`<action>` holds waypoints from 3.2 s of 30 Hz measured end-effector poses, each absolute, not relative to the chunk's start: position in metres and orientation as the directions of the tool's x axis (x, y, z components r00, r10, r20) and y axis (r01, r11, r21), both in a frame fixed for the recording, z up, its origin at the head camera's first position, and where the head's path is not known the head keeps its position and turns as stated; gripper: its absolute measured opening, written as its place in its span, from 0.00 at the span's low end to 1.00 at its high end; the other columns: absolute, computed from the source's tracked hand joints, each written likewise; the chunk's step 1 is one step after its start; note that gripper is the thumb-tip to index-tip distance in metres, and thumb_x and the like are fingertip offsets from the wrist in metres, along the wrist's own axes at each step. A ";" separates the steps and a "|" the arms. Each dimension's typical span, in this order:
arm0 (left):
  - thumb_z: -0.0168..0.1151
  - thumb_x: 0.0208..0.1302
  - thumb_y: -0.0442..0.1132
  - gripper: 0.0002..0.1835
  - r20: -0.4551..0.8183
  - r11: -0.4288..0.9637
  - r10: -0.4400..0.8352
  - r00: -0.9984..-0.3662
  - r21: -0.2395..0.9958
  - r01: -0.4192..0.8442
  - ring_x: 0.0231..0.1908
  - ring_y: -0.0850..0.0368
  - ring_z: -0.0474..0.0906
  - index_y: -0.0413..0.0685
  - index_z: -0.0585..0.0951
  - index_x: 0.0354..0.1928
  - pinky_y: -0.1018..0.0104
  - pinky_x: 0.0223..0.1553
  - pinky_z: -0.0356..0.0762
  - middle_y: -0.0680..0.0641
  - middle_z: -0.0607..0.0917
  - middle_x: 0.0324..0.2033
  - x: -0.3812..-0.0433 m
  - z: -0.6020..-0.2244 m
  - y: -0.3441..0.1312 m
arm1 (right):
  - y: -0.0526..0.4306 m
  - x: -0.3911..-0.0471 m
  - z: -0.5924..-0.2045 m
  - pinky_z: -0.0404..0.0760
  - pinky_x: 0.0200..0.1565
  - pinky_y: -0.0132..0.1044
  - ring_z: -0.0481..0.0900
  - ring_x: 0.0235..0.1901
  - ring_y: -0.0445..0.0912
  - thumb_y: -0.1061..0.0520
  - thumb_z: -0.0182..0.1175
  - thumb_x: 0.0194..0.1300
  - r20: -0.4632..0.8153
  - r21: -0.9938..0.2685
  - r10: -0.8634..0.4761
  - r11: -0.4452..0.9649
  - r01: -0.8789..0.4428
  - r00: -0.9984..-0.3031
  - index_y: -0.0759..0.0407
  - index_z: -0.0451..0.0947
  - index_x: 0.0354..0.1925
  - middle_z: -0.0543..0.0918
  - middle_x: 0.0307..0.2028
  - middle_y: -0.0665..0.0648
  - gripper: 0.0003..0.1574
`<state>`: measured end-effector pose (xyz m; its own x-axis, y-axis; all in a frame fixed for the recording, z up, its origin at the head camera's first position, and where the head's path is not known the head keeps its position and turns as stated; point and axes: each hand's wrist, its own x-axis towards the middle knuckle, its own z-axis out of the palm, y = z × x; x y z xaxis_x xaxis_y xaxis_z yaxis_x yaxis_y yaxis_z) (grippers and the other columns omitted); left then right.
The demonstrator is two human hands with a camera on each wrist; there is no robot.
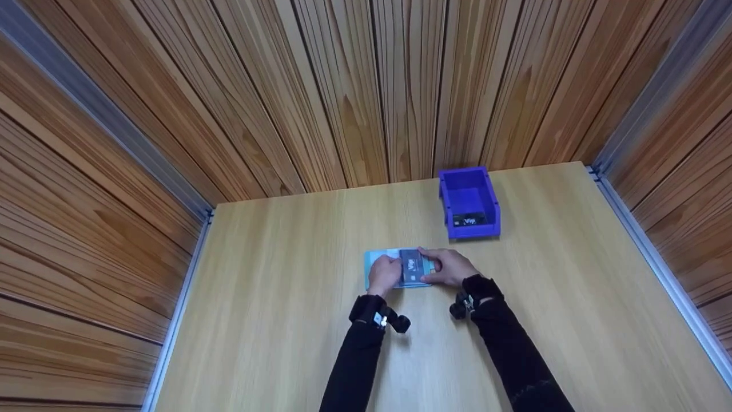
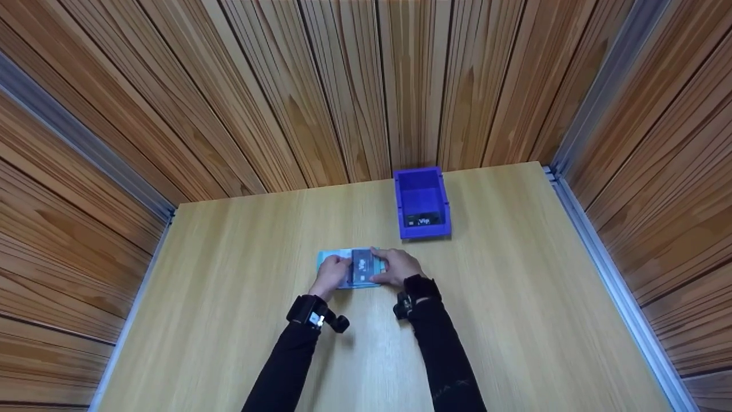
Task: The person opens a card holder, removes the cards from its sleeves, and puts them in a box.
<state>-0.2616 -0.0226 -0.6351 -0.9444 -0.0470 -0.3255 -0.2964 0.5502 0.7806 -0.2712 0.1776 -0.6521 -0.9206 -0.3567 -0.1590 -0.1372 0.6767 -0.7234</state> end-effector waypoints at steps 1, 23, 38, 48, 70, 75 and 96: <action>0.53 0.76 0.45 0.15 -0.342 0.528 -0.055 -0.938 0.788 -0.318 0.33 0.55 0.74 0.41 0.81 0.40 0.68 0.31 0.66 0.50 0.76 0.30 -0.261 -0.634 -0.022 | 0.178 -0.271 -0.652 0.67 0.32 0.34 0.67 0.27 0.42 0.51 0.78 0.58 -0.160 -0.723 -0.357 0.678 -0.137 -0.920 0.56 0.69 0.74 0.73 0.28 0.52 0.50; 0.58 0.76 0.40 0.10 -0.096 0.700 -0.042 -0.995 0.707 -0.098 0.31 0.55 0.77 0.50 0.79 0.32 0.63 0.33 0.71 0.50 0.82 0.28 -0.256 -0.649 -0.017 | 0.178 -0.270 -0.650 0.65 0.31 0.33 0.66 0.27 0.42 0.51 0.77 0.59 -0.162 -0.722 -0.355 0.679 -0.135 -0.921 0.54 0.69 0.74 0.71 0.27 0.51 0.49; 0.52 0.79 0.35 0.10 -0.122 0.583 -0.038 -0.992 0.803 -0.121 0.34 0.55 0.74 0.44 0.76 0.35 0.65 0.36 0.71 0.49 0.77 0.32 -0.258 -0.650 -0.039 | 0.179 -0.272 -0.655 0.66 0.31 0.33 0.66 0.26 0.40 0.50 0.78 0.57 -0.158 -0.703 -0.361 0.695 -0.153 -0.919 0.51 0.68 0.74 0.72 0.26 0.50 0.50; 0.50 0.79 0.33 0.11 -0.179 0.498 -0.097 -0.979 0.843 -0.204 0.32 0.56 0.70 0.44 0.72 0.33 0.68 0.33 0.67 0.50 0.71 0.29 -0.259 -0.648 -0.056 | 0.177 -0.270 -0.653 0.66 0.32 0.33 0.65 0.27 0.41 0.49 0.78 0.58 -0.174 -0.690 -0.349 0.711 -0.139 -0.921 0.50 0.68 0.75 0.71 0.27 0.50 0.51; 0.51 0.79 0.34 0.11 -0.100 0.354 -0.064 -0.993 0.928 -0.116 0.34 0.58 0.72 0.45 0.73 0.34 0.68 0.35 0.68 0.52 0.72 0.31 -0.254 -0.615 -0.046 | 0.176 -0.270 -0.648 0.65 0.31 0.35 0.67 0.27 0.42 0.47 0.77 0.59 -0.208 -0.674 -0.337 0.730 -0.115 -0.918 0.50 0.66 0.76 0.72 0.27 0.49 0.52; 0.54 0.77 0.32 0.10 -0.036 0.374 -0.061 -0.998 0.926 -0.056 0.35 0.58 0.72 0.42 0.75 0.32 0.67 0.37 0.69 0.52 0.73 0.30 -0.252 -0.606 -0.040 | 0.175 -0.269 -0.642 0.69 0.34 0.34 0.71 0.31 0.42 0.50 0.70 0.68 -0.201 -0.712 -0.313 0.698 -0.081 -0.928 0.54 0.65 0.77 0.77 0.32 0.50 0.45; 0.55 0.77 0.34 0.07 -0.015 0.421 -0.032 -0.999 0.906 -0.027 0.37 0.57 0.75 0.42 0.78 0.37 0.65 0.40 0.73 0.49 0.80 0.33 -0.252 -0.607 -0.019 | 0.132 -0.259 -0.616 0.66 0.18 0.27 0.70 0.17 0.38 0.49 0.43 0.85 -0.235 -0.960 -0.144 0.189 0.207 -0.961 0.63 0.75 0.52 0.74 0.22 0.48 0.20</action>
